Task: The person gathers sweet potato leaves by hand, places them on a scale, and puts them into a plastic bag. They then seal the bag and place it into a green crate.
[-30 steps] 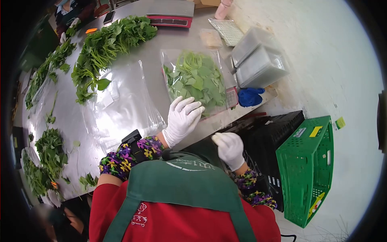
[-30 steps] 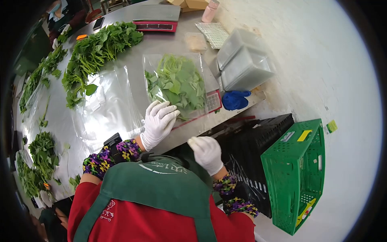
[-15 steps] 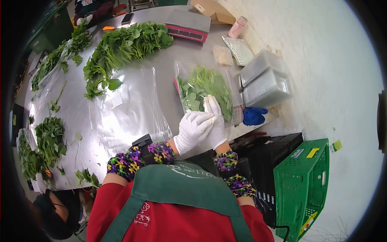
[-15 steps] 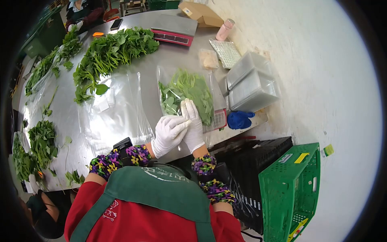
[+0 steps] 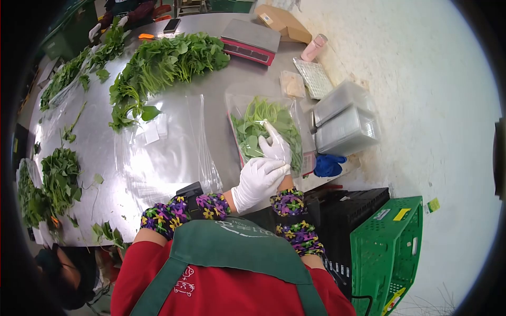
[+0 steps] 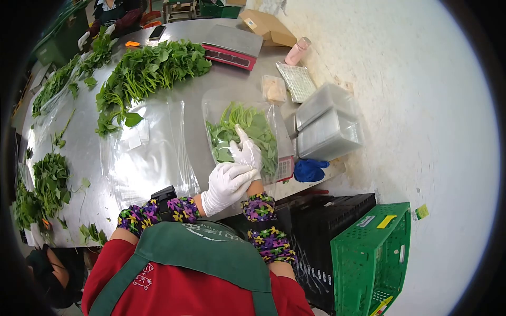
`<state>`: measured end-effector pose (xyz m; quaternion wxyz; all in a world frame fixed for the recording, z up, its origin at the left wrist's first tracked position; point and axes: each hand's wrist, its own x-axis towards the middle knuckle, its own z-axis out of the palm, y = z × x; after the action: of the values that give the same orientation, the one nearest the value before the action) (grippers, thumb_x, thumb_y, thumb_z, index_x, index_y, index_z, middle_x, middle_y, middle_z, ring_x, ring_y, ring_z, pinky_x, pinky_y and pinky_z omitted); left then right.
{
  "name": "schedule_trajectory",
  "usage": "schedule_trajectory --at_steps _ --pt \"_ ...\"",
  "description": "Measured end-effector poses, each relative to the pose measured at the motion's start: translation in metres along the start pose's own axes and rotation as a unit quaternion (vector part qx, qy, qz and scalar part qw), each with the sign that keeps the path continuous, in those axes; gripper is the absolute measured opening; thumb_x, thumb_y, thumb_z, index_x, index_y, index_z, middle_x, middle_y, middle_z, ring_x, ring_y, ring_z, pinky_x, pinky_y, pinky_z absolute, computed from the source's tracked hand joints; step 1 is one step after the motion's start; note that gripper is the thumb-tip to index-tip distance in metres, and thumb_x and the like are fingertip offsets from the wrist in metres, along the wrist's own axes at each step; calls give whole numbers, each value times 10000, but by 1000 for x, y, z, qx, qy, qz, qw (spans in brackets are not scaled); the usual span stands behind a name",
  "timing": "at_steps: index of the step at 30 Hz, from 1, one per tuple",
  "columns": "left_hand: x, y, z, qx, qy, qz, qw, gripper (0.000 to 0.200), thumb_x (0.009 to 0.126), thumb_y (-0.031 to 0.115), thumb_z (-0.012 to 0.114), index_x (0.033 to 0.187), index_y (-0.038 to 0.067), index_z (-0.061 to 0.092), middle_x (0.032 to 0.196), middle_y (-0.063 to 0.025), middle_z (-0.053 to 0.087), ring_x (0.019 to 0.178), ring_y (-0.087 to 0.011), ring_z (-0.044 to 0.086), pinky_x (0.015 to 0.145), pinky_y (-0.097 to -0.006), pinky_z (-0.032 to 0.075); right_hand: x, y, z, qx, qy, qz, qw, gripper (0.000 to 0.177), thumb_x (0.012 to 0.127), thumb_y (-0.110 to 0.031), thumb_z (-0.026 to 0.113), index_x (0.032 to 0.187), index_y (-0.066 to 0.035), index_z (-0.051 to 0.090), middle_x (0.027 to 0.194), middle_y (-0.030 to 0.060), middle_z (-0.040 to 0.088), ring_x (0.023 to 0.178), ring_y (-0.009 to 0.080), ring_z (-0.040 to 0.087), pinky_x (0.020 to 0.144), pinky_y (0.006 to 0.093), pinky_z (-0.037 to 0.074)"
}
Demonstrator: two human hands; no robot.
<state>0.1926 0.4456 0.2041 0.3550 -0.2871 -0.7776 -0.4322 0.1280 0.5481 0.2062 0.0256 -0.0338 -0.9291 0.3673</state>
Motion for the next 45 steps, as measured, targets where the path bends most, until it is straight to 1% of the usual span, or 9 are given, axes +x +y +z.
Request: schedule_trajectory --at_steps 2,5,8,10,17,29,32,41,45 --pt "2 0 -2 6 -7 0 1000 389 678 84 755 1057 154 704 1038 20 661 879 -207 617 759 -349 486 5 3 0 -35 -41 20 998 518 850 -262 691 1352 -196 581 747 138 652 640 290 631 655 427 507" --pt "1 -1 1 8 -16 11 1000 376 686 87 760 1052 147 705 1031 15 660 874 -207 616 762 -350 489 6 27 15 -12 41 -142 989 443 865 -246 672 1297 -161 626 772 152 671 687 284 654 677 408 515" --pt "1 3 0 0 -37 19 999 368 695 96 768 1055 138 704 1021 11 658 876 -204 615 765 -348 491 7 36 27 153 53 -88 983 333 898 -235 640 1201 -102 678 840 175 693 769 282 680 709 383 517" --pt "-2 5 0 -4 -43 21 999 364 700 102 767 1056 135 704 1019 10 658 878 -201 615 763 -347 491 8 30 23 194 28 14 980 233 935 -168 645 1077 8 699 824 65 689 742 104 581 697 278 474" --pt "-5 6 -3 -6 -57 26 998 351 724 111 755 1071 135 702 1023 12 658 904 -191 614 772 -343 486 4 18 17 163 86 94 978 207 963 -191 568 1002 -9 659 719 95 629 608 168 565 583 329 452" --pt "-9 4 -10 -25 -79 19 996 384 711 116 740 1092 127 692 1038 7 656 941 -200 627 796 -350 495 4 26 25 364 54 55 928 251 899 -53 631 1140 15 633 766 25 647 670 72 544 603 244 438" --pt "-9 4 -9 -24 -73 17 997 383 713 115 740 1093 126 692 1032 3 659 931 -205 630 785 -351 499 -2 8 4 252 -6 95 963 283 888 -51 652 1160 29 641 775 14 650 687 64 539 623 239 443" --pt "16 -6 -30 -156 -81 99 979 332 697 48 695 1022 117 688 1010 -20 673 837 -212 643 730 -367 499 3 29 14 381 20 68 922 163 948 -87 609 1033 35 675 797 -31 632 724 40 514 636 228 439" --pt "54 -70 -17 -60 24 -198 978 231 857 62 622 1081 71 675 999 -117 680 948 -317 638 834 -392 509 2 31 12 373 17 101 922 179 979 -124 551 996 22 654 845 -17 631 743 47 532 659 219 449"
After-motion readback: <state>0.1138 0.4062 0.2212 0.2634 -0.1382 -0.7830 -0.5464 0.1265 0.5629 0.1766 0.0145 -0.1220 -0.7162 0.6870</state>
